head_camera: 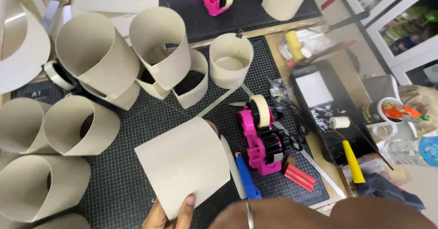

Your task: Assembling cardboard containers by applying glue to the edges and joining the pieces together.

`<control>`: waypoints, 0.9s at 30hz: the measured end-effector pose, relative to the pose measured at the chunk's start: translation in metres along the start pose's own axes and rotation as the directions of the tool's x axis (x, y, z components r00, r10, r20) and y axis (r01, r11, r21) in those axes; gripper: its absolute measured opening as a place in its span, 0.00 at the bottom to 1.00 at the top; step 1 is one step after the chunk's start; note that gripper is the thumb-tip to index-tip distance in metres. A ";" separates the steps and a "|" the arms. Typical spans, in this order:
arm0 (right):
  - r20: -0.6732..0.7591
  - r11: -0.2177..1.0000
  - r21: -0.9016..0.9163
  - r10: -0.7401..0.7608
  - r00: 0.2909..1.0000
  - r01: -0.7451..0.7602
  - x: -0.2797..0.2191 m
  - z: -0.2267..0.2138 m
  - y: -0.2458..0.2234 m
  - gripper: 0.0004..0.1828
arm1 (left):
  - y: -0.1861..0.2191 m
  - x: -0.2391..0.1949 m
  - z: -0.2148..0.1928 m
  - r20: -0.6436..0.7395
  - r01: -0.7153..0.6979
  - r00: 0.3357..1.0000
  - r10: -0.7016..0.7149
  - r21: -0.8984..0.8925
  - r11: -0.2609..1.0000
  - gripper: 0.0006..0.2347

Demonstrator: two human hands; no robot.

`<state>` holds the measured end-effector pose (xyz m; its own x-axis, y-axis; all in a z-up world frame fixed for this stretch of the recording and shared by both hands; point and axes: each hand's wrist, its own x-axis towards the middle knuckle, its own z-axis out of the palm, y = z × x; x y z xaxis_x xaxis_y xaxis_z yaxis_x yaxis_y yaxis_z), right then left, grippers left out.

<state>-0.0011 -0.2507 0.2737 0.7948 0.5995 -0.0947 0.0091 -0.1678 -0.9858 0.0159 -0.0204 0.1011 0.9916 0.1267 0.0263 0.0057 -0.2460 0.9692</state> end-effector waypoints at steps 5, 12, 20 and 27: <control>-0.199 0.835 -0.437 -0.453 0.869 0.335 0.006 0.005 0.003 0.23 | 0.028 0.012 0.008 0.038 0.116 0.993 -0.113 -0.113 0.987 0.16; -0.740 0.936 0.342 0.322 0.591 -0.082 -0.063 0.060 0.147 0.07 | 0.050 0.050 0.028 0.121 0.242 0.970 -0.210 -0.497 0.833 0.20; -0.856 0.858 0.503 0.478 0.197 0.103 -0.098 0.129 0.213 0.06 | 0.066 0.064 0.068 0.493 0.629 0.777 -0.391 -0.589 0.508 0.25; -0.995 0.971 0.036 0.056 0.079 -0.238 -0.097 0.127 0.156 0.08 | 0.085 0.038 0.099 0.652 0.750 0.652 -0.388 -0.478 0.457 0.25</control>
<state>-0.1536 -0.2356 0.1118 0.6676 -0.7407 0.0753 -0.2017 -0.2773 -0.9394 0.0666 -0.1317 0.1603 0.7284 -0.4483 -0.5180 0.6844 0.4421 0.5798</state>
